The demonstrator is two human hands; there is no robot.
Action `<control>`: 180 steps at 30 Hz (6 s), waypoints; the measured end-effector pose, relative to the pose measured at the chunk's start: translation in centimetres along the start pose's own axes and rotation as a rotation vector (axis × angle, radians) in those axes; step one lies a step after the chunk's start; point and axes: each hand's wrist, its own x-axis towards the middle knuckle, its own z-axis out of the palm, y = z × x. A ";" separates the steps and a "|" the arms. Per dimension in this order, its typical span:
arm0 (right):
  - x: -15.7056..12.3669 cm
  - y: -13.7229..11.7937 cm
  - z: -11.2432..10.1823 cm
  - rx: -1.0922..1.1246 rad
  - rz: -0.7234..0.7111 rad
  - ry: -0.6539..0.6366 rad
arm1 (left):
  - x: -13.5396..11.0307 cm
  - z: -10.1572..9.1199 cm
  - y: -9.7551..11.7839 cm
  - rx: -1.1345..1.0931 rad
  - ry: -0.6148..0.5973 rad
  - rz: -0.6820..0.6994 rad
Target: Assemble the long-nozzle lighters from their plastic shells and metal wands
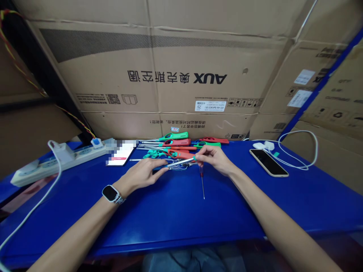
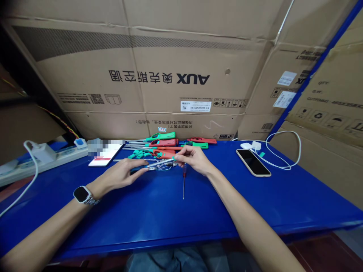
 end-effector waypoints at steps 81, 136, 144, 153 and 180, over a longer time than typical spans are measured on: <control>-1.4 1.2 7.6 -0.234 -0.266 0.071 | 0.5 1.2 3.3 -0.250 0.250 0.017; 7.1 0.0 9.9 0.054 -0.169 0.139 | 0.7 0.2 -1.2 -0.398 0.288 -0.180; 9.1 2.1 9.6 -0.189 -0.235 0.078 | 0.3 -0.5 -3.6 -0.254 0.467 -0.301; 8.3 3.9 9.1 -0.478 -0.261 0.032 | 0.3 0.4 -4.4 -0.142 0.366 -0.322; 0.6 1.2 5.4 0.121 -0.089 0.237 | 1.3 3.1 0.2 -0.496 0.217 -0.218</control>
